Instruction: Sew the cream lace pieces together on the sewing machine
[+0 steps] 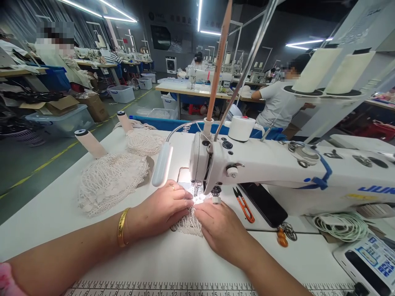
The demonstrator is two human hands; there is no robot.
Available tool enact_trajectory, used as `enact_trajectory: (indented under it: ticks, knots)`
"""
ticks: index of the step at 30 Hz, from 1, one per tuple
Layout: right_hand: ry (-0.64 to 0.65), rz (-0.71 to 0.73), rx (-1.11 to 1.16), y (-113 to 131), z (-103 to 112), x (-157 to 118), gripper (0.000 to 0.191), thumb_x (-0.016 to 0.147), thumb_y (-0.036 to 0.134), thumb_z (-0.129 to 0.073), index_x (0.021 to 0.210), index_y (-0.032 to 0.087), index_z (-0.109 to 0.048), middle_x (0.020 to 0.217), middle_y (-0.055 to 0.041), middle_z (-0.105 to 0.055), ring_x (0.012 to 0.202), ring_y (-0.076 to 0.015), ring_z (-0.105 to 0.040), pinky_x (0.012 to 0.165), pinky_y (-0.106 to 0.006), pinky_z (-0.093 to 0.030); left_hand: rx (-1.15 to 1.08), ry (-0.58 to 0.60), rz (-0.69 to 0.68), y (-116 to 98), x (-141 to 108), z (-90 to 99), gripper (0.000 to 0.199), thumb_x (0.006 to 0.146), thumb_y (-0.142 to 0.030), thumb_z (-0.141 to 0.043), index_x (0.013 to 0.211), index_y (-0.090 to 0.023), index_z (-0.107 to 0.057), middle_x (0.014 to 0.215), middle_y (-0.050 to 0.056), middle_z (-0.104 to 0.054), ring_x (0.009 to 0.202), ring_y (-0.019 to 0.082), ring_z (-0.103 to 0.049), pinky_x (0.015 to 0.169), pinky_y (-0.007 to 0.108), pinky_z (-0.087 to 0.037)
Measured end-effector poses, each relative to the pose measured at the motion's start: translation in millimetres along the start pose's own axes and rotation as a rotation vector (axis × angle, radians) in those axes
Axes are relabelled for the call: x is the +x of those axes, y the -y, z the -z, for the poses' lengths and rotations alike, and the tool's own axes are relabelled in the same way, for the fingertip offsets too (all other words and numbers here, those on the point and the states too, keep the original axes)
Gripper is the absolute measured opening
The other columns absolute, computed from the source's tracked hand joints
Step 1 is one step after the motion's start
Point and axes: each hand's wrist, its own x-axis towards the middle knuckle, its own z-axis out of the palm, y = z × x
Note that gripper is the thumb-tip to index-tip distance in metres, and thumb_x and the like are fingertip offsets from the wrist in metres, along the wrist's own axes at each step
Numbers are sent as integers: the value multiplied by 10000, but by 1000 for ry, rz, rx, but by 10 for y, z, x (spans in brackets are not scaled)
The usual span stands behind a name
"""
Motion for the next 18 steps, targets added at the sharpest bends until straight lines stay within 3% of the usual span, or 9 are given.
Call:
enact_trajectory:
  ticks: [9, 18]
  knots:
    - [-41, 14, -22, -37, 16, -9, 424, 957, -3, -421, 1301, 185, -580, 1202, -101, -732, 1034, -267, -695, 779, -388, -571, 43, -64, -39, 47, 22, 29, 226, 1001, -113, -539, 1029, -203, -744, 1018, 71, -757, 937, 218, -675, 943, 421, -451]
    - [21, -7, -24, -30, 26, -21, 324, 924, -34, -452, 1068, 194, -631, 1045, -82, -734, 947, -262, -685, 700, -360, -500, -27, -55, -69, -133, -60, -5, 159, 990, -126, -596, 926, -194, -726, 998, 18, -770, 884, 193, -643, 929, 421, -403]
